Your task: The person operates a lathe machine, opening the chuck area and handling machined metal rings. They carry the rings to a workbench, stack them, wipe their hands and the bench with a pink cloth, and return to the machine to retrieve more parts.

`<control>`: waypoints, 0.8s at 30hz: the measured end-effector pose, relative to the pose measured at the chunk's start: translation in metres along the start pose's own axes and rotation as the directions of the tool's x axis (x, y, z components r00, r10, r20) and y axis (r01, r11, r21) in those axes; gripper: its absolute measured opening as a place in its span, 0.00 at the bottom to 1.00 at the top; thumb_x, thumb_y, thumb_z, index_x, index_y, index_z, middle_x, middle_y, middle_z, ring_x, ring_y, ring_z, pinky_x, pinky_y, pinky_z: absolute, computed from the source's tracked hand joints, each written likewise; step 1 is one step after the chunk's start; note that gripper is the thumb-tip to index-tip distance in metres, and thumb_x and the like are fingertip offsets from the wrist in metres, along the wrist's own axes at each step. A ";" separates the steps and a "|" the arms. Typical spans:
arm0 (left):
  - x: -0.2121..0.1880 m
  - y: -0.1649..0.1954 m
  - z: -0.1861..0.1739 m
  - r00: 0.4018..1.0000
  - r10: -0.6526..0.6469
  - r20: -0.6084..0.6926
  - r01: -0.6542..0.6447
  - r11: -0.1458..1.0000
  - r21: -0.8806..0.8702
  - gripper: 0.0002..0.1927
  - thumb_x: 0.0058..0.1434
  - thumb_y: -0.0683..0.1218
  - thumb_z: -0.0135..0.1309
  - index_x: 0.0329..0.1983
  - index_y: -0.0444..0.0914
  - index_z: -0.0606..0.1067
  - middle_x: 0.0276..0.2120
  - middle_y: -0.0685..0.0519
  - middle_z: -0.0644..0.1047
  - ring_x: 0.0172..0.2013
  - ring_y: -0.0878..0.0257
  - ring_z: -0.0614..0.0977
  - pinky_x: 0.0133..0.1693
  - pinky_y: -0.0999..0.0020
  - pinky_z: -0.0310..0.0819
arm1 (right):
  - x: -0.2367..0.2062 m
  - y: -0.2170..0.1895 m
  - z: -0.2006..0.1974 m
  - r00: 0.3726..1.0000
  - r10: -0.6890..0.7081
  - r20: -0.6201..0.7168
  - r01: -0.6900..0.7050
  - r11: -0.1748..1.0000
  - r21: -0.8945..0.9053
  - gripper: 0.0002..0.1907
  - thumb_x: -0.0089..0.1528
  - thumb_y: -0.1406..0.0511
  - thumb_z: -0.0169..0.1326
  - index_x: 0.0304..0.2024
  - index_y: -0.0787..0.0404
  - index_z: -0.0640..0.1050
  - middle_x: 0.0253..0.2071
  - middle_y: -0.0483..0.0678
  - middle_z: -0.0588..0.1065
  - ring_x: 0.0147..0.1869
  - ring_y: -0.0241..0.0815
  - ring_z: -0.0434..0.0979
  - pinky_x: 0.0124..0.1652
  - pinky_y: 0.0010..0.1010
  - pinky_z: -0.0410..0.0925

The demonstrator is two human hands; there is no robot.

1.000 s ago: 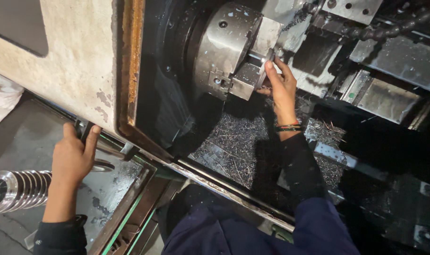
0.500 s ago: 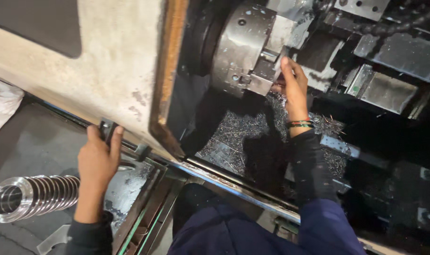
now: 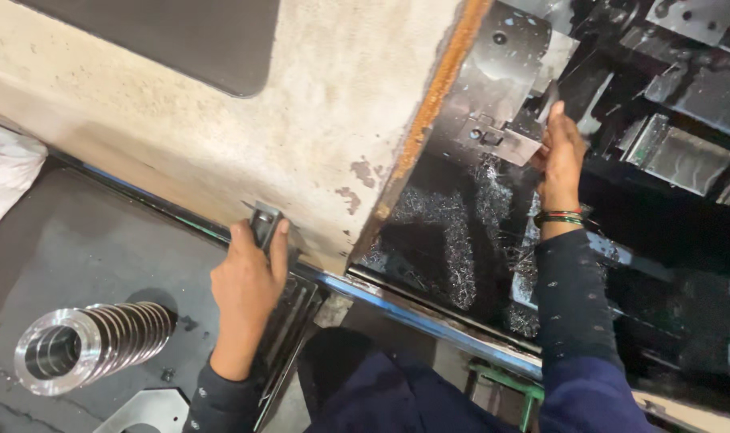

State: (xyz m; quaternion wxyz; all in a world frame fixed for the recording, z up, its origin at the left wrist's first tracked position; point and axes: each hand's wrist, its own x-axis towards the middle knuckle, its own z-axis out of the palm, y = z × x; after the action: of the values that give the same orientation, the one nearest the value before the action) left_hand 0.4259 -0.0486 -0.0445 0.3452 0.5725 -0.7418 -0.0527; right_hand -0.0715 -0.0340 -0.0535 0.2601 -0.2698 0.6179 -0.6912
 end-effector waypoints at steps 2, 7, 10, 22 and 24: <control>-0.001 0.000 0.001 1.000 0.002 -0.008 -0.002 1.000 0.000 0.24 0.69 0.60 0.55 0.46 0.34 0.70 0.29 0.37 0.80 0.24 0.36 0.80 0.24 0.46 0.73 | -0.008 -0.006 0.005 1.000 0.000 -0.016 0.000 1.000 -0.005 0.18 0.68 0.46 0.56 0.35 0.48 0.74 0.23 0.29 0.60 0.23 0.22 0.57 0.24 0.18 0.55; -0.001 -0.003 0.001 1.000 0.005 -0.002 -0.005 0.999 -0.048 0.24 0.68 0.60 0.55 0.46 0.34 0.70 0.28 0.36 0.79 0.24 0.37 0.80 0.24 0.46 0.72 | -0.023 -0.021 0.021 0.996 -0.042 -0.078 0.038 0.998 -0.043 0.20 0.69 0.45 0.57 0.33 0.49 0.73 0.24 0.30 0.60 0.23 0.23 0.57 0.23 0.19 0.52; 0.000 -0.006 0.002 1.000 0.018 -0.006 -0.018 0.997 -0.076 0.24 0.69 0.60 0.55 0.47 0.34 0.71 0.26 0.37 0.79 0.24 0.37 0.80 0.25 0.46 0.73 | -0.024 -0.029 0.026 0.975 -0.077 -0.210 0.034 0.980 -0.198 0.21 0.66 0.45 0.58 0.37 0.54 0.78 0.25 0.32 0.65 0.24 0.23 0.60 0.24 0.20 0.52; -0.017 -0.023 0.018 0.985 -0.166 0.040 0.170 0.936 -0.308 0.35 0.78 0.66 0.33 0.41 0.34 0.78 0.28 0.45 0.82 0.34 0.42 0.83 0.41 0.46 0.72 | -0.191 -0.055 -0.060 0.711 -0.683 0.166 0.480 0.299 -0.825 0.13 0.65 0.65 0.62 0.50 0.62 0.78 0.57 0.60 0.75 0.61 0.58 0.74 0.60 0.41 0.67; -0.020 -0.020 0.023 0.993 -0.105 -0.052 0.086 0.955 -0.285 0.36 0.83 0.65 0.33 0.42 0.31 0.77 0.28 0.45 0.81 0.35 0.42 0.82 0.42 0.45 0.71 | -0.246 -0.075 -0.114 0.607 -0.747 0.271 0.524 0.120 -0.843 0.20 0.66 0.68 0.61 0.59 0.62 0.74 0.68 0.60 0.69 0.72 0.61 0.68 0.69 0.45 0.63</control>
State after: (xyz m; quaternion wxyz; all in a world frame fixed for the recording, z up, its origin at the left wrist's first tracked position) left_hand 0.4317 -0.0449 -0.0803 0.4451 0.5540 -0.6861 -0.1554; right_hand 0.0241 0.2252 -0.0018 -0.3089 -0.5202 0.7196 -0.3407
